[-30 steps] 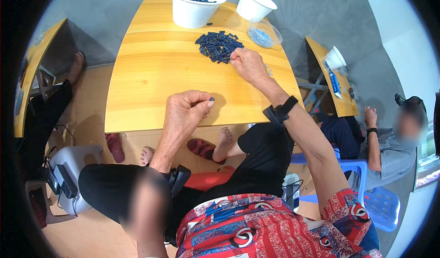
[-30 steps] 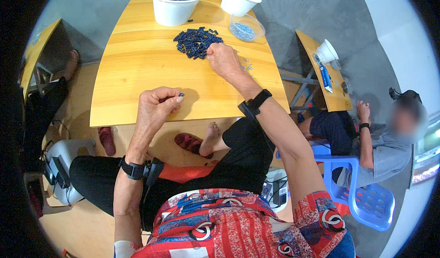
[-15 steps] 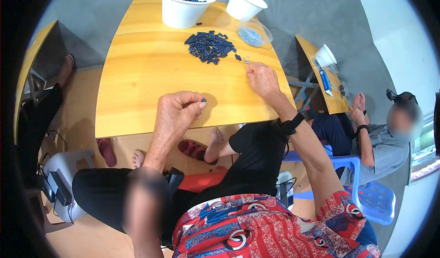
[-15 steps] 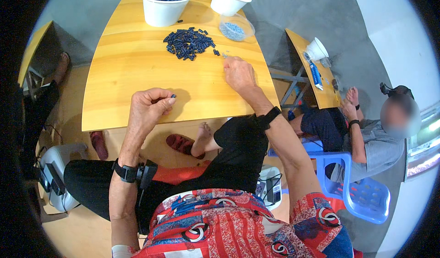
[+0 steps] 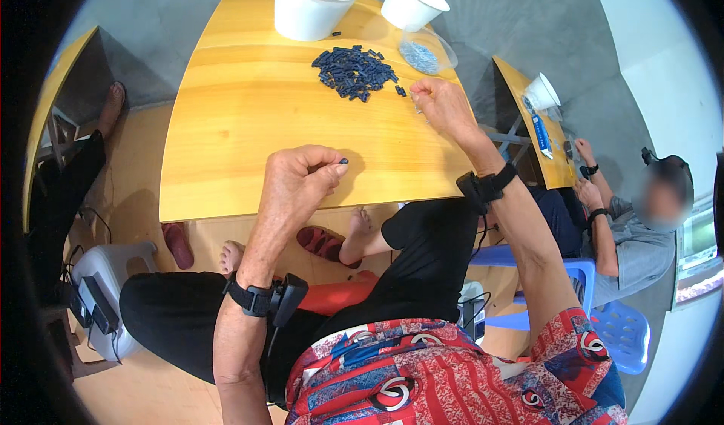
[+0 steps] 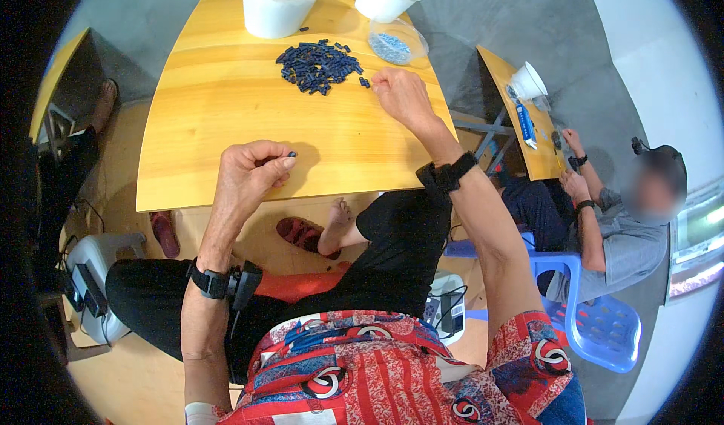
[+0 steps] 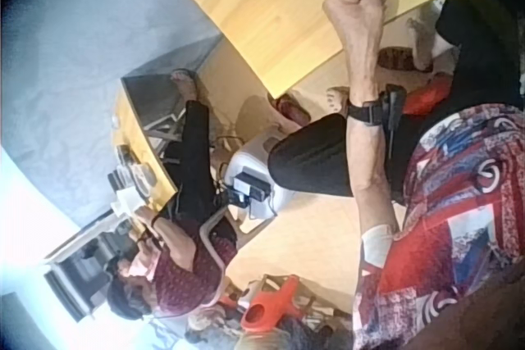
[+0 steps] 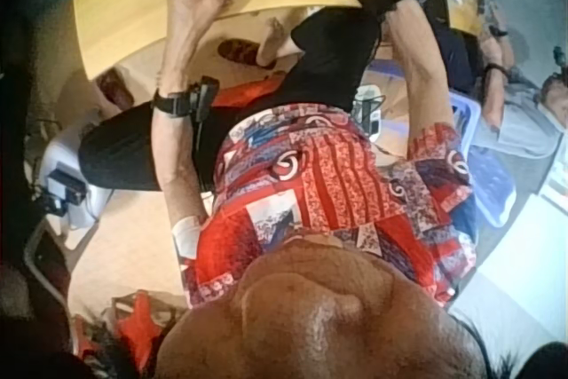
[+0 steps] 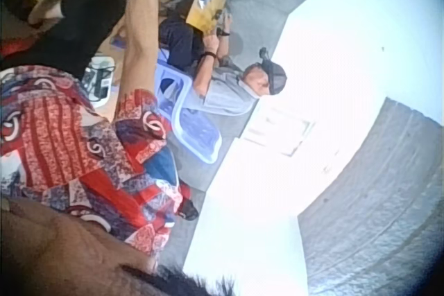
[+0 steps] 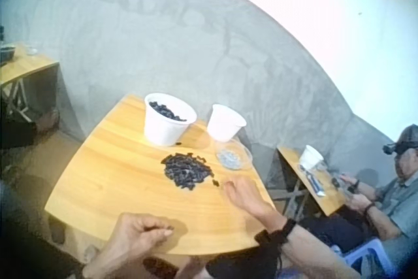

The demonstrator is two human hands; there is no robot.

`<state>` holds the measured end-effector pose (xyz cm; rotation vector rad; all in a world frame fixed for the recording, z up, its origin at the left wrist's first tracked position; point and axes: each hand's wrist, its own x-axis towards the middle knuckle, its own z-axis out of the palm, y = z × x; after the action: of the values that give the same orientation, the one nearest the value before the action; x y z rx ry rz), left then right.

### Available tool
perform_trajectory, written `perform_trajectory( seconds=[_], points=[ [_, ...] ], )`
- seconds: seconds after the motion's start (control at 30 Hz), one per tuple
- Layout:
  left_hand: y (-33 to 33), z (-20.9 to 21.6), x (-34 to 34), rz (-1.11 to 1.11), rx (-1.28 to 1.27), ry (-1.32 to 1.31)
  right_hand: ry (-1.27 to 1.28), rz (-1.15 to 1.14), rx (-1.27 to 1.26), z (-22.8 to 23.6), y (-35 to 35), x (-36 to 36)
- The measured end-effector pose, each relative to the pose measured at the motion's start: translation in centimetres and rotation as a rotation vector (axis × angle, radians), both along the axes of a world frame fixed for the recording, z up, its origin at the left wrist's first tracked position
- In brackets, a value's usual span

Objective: Assembling small plastic and metal components at a workstation.

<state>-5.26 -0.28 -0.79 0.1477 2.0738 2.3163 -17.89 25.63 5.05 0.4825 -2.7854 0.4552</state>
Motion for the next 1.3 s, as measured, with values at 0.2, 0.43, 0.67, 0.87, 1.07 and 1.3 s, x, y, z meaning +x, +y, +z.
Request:
perform_trajectory(
  seconds=[0.2,0.43,0.67,0.87,1.07,1.3],
  points=[
    [-0.2,0.0,0.0,-0.015,0.088,-0.027,-0.1,0.006,-0.061,0.1,-2.9,-0.4],
    [-0.4,-0.3,-0.1,-0.026,0.095,-0.016,-0.128,0.107,-0.065,-1.8,-6.0,-0.3],
    [-0.4,-0.5,-0.2,-0.034,0.11,-0.035,0.066,0.22,0.023,-1.9,-7.0,-0.7],
    [-0.3,-0.4,-0.3,-0.035,0.106,-0.025,0.057,0.172,0.133,-2.7,-7.3,-1.2],
    [-0.4,-0.6,-0.3,-0.048,0.122,-0.022,0.11,0.17,0.063,-2.7,-7.8,-0.8],
    [-0.2,-0.3,-0.2,-0.025,0.13,-0.017,0.16,0.246,0.059,-2.6,-8.4,-0.2]
  ],
)
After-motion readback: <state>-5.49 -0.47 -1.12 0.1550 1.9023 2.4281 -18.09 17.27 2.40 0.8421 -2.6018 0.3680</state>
